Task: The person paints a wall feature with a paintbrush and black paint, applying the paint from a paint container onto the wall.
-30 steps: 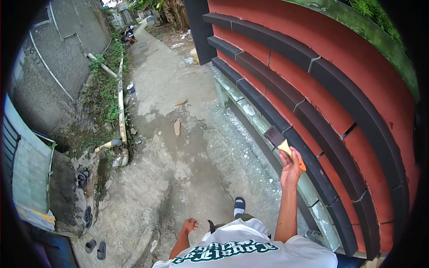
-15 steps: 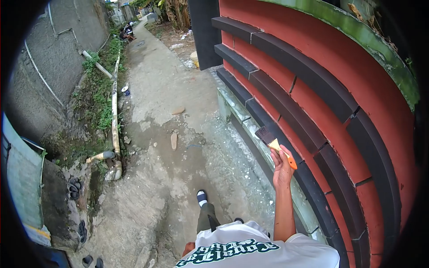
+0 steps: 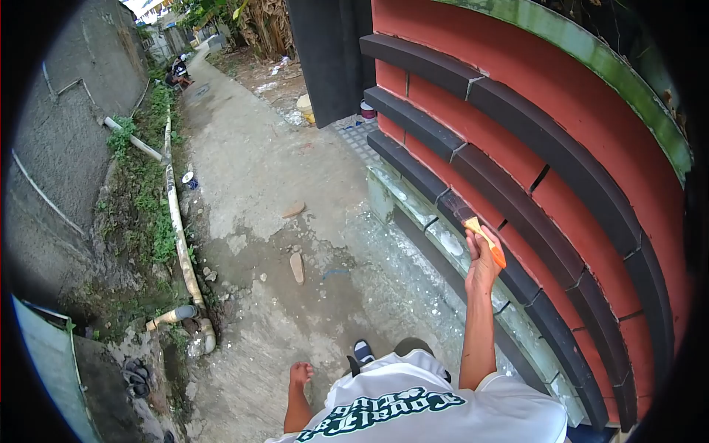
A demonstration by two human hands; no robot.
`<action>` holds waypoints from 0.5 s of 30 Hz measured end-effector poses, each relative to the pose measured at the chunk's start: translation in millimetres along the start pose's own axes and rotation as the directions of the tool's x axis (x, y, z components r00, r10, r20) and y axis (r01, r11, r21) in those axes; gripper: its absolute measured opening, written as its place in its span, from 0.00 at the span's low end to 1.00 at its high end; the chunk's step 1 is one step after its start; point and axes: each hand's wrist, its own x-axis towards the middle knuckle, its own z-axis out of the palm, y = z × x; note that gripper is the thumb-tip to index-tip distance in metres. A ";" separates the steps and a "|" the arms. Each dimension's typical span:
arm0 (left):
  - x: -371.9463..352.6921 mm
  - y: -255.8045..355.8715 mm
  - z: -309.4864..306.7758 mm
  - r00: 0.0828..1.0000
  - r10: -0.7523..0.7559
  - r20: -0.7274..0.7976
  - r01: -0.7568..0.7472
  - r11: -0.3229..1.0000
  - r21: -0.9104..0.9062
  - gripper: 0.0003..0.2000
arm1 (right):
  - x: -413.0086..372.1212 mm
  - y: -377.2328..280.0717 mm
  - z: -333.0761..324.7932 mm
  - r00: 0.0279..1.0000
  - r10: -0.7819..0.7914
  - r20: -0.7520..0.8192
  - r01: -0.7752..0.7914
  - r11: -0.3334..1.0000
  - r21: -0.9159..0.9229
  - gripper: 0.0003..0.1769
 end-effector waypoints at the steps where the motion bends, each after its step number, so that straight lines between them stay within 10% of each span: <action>1: 11.4 26.7 0.8 0.999 0.040 0.020 -0.040 0.999 0.005 0.09 | 2.7 10.0 10.2 1.000 -0.009 -0.003 0.009 1.000 0.001 0.17; 15: 139.4 248.8 49.2 0.980 -0.003 0.200 -0.035 0.982 0.186 0.11 | 154.4 107.7 118.7 0.926 -0.368 -0.080 0.330 0.896 -0.298 0.13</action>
